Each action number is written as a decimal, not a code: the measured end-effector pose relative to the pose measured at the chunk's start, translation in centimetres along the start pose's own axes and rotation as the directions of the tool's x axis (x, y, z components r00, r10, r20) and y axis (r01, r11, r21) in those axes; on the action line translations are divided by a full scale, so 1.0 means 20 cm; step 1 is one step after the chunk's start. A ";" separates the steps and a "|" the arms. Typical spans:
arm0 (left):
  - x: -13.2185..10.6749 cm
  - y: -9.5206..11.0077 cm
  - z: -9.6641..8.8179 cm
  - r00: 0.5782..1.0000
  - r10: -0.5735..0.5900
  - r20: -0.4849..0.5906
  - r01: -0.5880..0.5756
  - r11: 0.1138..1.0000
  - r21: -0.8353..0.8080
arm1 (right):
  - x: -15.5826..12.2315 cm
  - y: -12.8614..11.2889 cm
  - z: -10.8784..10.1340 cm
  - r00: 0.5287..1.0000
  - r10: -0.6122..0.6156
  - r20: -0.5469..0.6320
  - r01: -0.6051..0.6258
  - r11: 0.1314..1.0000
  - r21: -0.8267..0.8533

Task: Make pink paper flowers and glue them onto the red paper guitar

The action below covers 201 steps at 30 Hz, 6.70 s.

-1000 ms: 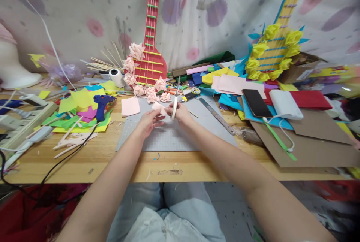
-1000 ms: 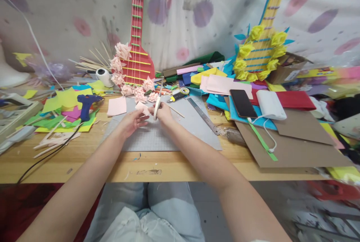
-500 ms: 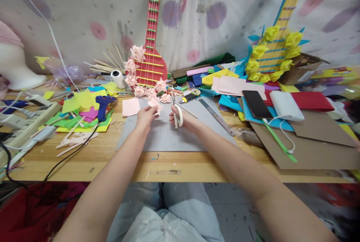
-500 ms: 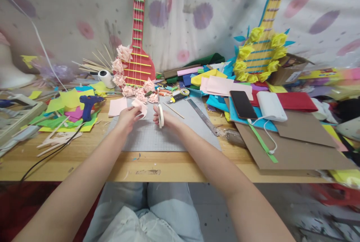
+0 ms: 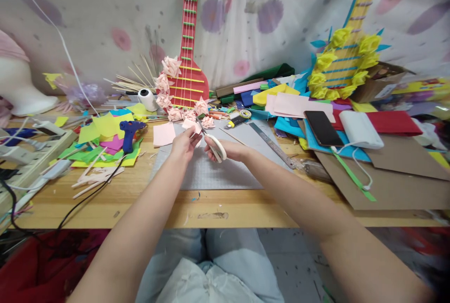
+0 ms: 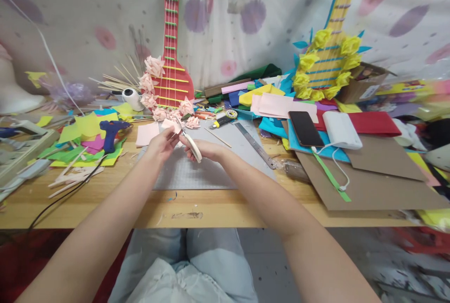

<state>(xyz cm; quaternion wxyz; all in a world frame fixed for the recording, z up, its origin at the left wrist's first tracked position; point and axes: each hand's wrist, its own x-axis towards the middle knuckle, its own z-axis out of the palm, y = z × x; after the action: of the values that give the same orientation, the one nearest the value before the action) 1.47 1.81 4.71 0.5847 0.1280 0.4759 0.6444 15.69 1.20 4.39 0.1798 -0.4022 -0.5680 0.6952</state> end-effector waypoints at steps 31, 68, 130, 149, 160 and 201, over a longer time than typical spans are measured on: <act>0.01 -0.01 -0.12 0.981 0.100 0.169 -0.122 0.984 0.127 | -0.07 0.02 0.00 0.997 -0.076 0.021 0.078 0.993 -0.088; 0.01 0.00 -0.16 0.937 -0.010 0.350 -0.134 0.914 0.382 | -0.09 0.10 -0.09 0.989 -0.084 0.123 0.107 0.975 -0.197; 0.05 -0.14 -0.15 0.741 -0.050 0.669 -0.172 0.950 0.262 | 0.02 0.12 -0.05 0.984 -0.169 -0.060 0.178 0.873 0.455; -0.07 -0.19 0.00 0.980 -0.026 0.199 -0.044 0.939 0.341 | 0.13 0.20 -0.05 0.696 -0.309 -0.649 0.336 0.938 -0.087; 0.01 -0.05 -0.04 0.997 -0.025 0.079 0.023 1.000 0.021 | -0.08 0.12 -0.16 0.976 -0.183 -0.118 0.156 0.966 -0.208; -0.01 -0.08 -0.09 0.984 -0.062 0.167 0.057 0.998 0.033 | -0.12 0.08 -0.10 0.994 -0.104 0.022 0.106 0.975 -0.196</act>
<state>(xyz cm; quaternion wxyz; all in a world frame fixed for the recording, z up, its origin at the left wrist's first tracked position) 1.26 0.58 2.73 0.6399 0.1758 0.4375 0.6067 18.93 0.37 3.69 0.1723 -0.3833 -0.6554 0.6276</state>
